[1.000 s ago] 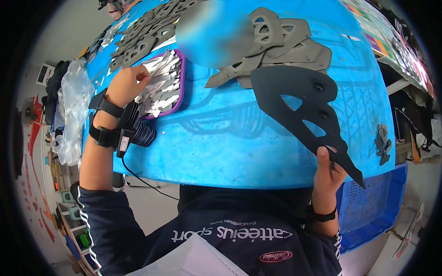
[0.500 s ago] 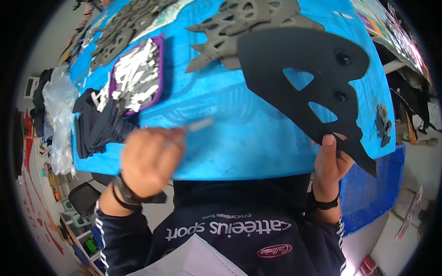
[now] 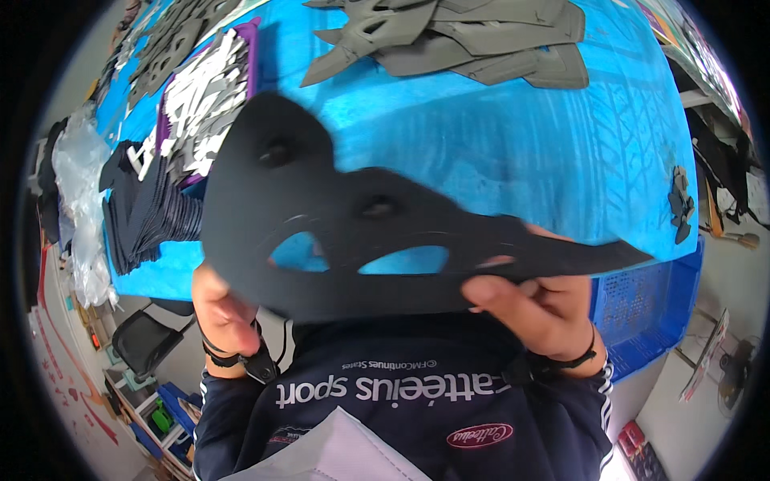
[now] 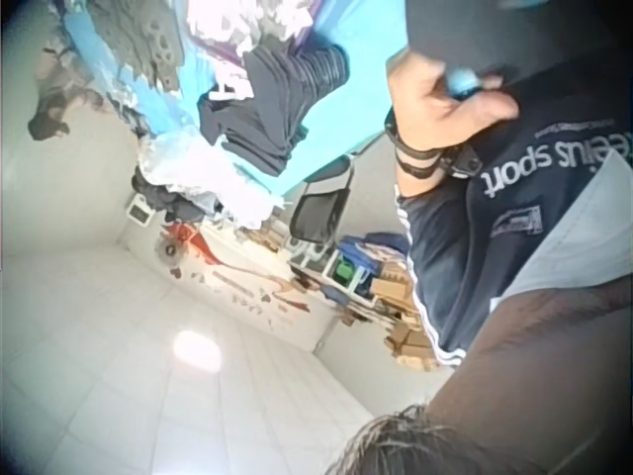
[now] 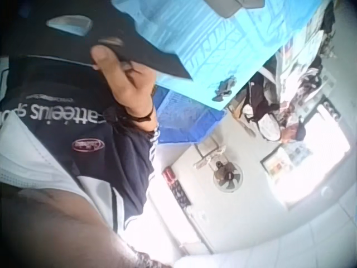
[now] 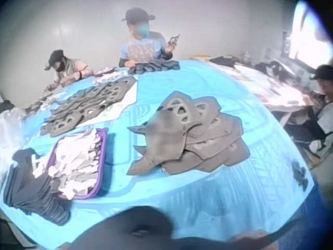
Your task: The person is sorting and inspecting various shoe components, including cut patterns and white strips, on a blue work surface.
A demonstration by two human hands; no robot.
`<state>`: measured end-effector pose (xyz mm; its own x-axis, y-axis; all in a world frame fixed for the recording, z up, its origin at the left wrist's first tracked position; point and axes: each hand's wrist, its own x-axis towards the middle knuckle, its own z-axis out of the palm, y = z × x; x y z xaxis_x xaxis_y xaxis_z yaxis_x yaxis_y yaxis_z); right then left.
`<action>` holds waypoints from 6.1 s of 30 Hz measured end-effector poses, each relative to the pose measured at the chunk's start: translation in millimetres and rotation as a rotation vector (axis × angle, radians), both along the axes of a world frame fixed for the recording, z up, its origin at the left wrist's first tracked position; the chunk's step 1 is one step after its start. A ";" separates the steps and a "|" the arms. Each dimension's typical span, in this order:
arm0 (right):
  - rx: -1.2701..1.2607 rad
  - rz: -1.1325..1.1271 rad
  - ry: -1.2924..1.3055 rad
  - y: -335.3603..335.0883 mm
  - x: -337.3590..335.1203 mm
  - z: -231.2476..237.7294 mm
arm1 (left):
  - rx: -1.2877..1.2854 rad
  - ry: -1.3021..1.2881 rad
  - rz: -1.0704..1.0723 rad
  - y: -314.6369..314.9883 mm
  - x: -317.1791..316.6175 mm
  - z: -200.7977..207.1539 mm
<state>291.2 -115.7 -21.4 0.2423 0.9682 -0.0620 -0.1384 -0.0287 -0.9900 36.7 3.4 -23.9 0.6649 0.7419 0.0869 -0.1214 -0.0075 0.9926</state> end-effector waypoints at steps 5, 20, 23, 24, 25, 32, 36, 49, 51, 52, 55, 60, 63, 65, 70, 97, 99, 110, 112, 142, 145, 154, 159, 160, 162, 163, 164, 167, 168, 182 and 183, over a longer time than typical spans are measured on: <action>0.077 0.316 -0.252 16.0 7.8 -1.3 | -0.048 -0.010 0.034 4.7 -12.3 -17.3; 0.037 -0.040 -0.647 27.1 1.4 -21.3 | 0.423 0.446 0.062 9.8 2.5 -16.2; 0.011 -0.057 -0.606 23.0 0.4 -29.7 | 0.485 0.471 0.056 13.7 1.9 -18.4; 0.037 -0.031 -0.632 22.2 2.1 -30.6 | 0.475 0.457 0.070 15.0 1.9 -18.7; 0.032 -0.029 -0.634 24.2 2.4 -30.3 | 0.464 0.439 0.085 16.5 1.1 -19.6; 0.052 0.144 -0.851 29.0 5.8 -28.0 | 0.526 0.599 0.007 19.0 4.2 -19.2; 0.038 0.151 -0.851 30.4 5.2 -26.1 | 0.586 0.612 -0.018 22.6 5.9 -18.8; 0.311 0.204 -0.572 30.4 10.9 -38.0 | 0.470 0.359 -0.088 25.1 0.5 -20.8; 0.247 0.188 -0.615 29.8 7.0 -34.5 | 0.482 0.372 -0.100 26.6 0.5 -22.0; 0.185 0.172 -0.657 29.2 5.1 -32.2 | 0.496 0.386 -0.110 27.2 0.7 -21.6; 0.101 0.150 -0.669 27.6 1.4 -29.9 | 0.518 0.415 -0.129 27.5 1.9 -21.7; 0.105 0.130 -0.655 27.5 -0.4 -30.2 | 0.519 0.379 -0.113 26.1 1.7 -15.3; 0.118 0.120 -0.654 25.9 0.4 -33.2 | 0.521 0.437 -0.115 23.9 5.8 -16.4; 0.117 0.126 -0.670 25.8 0.9 -33.8 | 0.543 0.531 -0.120 25.0 6.9 -17.9; 0.126 0.175 -0.774 30.1 1.1 -31.6 | 0.539 0.555 -0.123 25.7 6.4 -17.4; 0.049 0.173 -0.952 38.9 -2.8 -26.9 | 0.492 0.655 -0.076 23.4 4.2 -16.2; 0.044 0.167 -0.952 38.9 -3.8 -26.5 | 0.490 0.666 -0.068 23.4 4.1 -15.0; 0.044 0.158 -0.962 37.8 -5.5 -26.8 | 0.529 0.642 -0.040 22.5 8.2 -14.8; 0.022 0.150 -0.976 36.8 -6.1 -26.3 | 0.531 0.633 -0.051 22.9 8.5 -16.0; 0.117 0.150 -1.155 38.8 -12.8 -28.1 | 0.559 0.682 0.005 20.5 11.1 -15.5; 0.144 0.131 -0.824 28.6 -6.6 -27.3 | 0.377 0.475 -0.004 23.1 3.6 -17.4; 0.208 0.039 -0.194 -12.5 -20.3 -17.3 | -0.188 -0.091 0.035 -19.1 1.9 -5.1; 0.236 -0.111 0.018 -19.2 -42.9 -5.1 | -0.192 -0.072 0.056 -36.4 -7.3 4.7; 0.243 -0.111 0.014 -21.8 -43.6 -3.9 | -0.185 -0.077 0.056 -40.3 -9.8 5.5; 0.322 -0.006 -0.209 -28.8 -43.9 -1.8 | -0.168 -0.107 0.046 -48.6 -15.4 7.2; 0.332 -0.008 -0.213 -33.4 -44.0 -1.1 | -0.159 -0.111 0.043 -52.2 -17.5 8.0; 0.335 0.015 -0.245 -38.3 -44.3 -0.3 | -0.129 -0.108 0.045 -56.1 -19.9 9.3; 0.362 0.050 -0.254 -53.1 -49.2 4.7 | -0.069 -0.126 0.037 -69.5 -27.6 10.8; 0.374 0.064 -0.228 -58.0 -51.3 6.1 | -0.050 -0.145 0.029 -74.2 -30.1 11.5; 0.441 -0.165 0.405 -63.4 -105.4 21.7 | -0.432 -0.774 0.138 -115.0 -2.1 10.8; 0.445 -0.151 0.498 -57.4 -107.5 14.1 | -0.492 -0.796 0.140 -118.9 7.1 14.9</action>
<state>183.7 -173.1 -7.3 0.4226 0.8851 0.1951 -0.5508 0.4217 -0.7202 43.8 -115.5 -9.0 0.4468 0.8848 0.1325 -0.7944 0.3243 0.5136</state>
